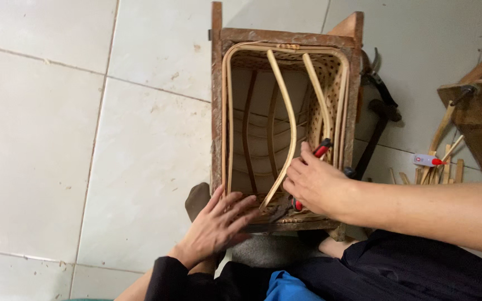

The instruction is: The person sits on the floor with a wooden-framed basket between their legs and weaves thin bamboo strips across its interior. They tuck strip ends into the woven rim, tap strips tight with a hammer, trim excess with a utility knife, and grip and adjust strips with pliers as the woven pattern builds up.

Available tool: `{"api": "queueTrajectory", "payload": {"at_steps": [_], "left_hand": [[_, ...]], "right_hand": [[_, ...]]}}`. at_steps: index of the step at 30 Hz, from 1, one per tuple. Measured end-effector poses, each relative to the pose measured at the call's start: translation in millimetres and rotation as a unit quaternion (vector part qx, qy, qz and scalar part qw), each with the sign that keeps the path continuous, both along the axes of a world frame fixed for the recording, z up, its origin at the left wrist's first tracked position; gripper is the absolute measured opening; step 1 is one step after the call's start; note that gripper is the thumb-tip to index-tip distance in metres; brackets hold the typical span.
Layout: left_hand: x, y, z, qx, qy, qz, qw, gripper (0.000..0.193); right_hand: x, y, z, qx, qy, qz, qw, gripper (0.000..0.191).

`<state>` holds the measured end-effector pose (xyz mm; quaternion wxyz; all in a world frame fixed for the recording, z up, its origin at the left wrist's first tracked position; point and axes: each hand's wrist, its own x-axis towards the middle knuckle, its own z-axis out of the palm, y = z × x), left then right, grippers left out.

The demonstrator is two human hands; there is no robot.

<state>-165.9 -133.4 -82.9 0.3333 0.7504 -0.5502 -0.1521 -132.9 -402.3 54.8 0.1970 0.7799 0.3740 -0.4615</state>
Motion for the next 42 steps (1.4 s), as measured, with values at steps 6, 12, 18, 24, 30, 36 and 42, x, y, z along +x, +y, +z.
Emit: {"api": "queueTrajectory", "payload": {"at_steps": [6, 12, 18, 24, 30, 36, 42], "left_hand": [[-4.8, 12.7, -0.1, 0.137, -0.231, -0.003, 0.963, 0.058], [32.3, 29.9, -20.5, 0.151, -0.252, 0.082, 0.952, 0.027], [160.6, 115.0, -14.0, 0.152, -0.226, 0.408, 0.872, 0.075], [119.9, 67.5, -45.0, -0.18, 0.293, 0.576, 0.741, 0.096], [96.2, 19.4, -53.9, -0.301, 0.424, 0.541, 0.661, 0.099], [105.4, 24.4, -32.6, -0.286, 0.447, 0.547, 0.648, 0.1], [104.7, 22.4, -31.8, -0.287, 0.455, 0.549, 0.64, 0.099]], "right_hand": [[-2.4, -50.8, -8.8, 0.017, -0.026, -0.097, 0.995, 0.043], [21.8, -115.7, 16.2, 0.059, -0.081, -0.331, 0.938, 0.052], [49.5, -103.0, 14.3, 0.2, -0.042, -0.421, 0.884, 0.073], [96.3, -6.1, -14.6, 0.226, -0.124, -0.231, 0.938, 0.063], [167.0, 81.5, -40.6, 0.115, -0.058, -0.217, 0.968, 0.045], [177.3, 102.8, -56.4, 0.06, -0.008, -0.212, 0.975, 0.056], [166.1, 98.0, -53.2, 0.045, 0.031, -0.255, 0.965, 0.059]]}}
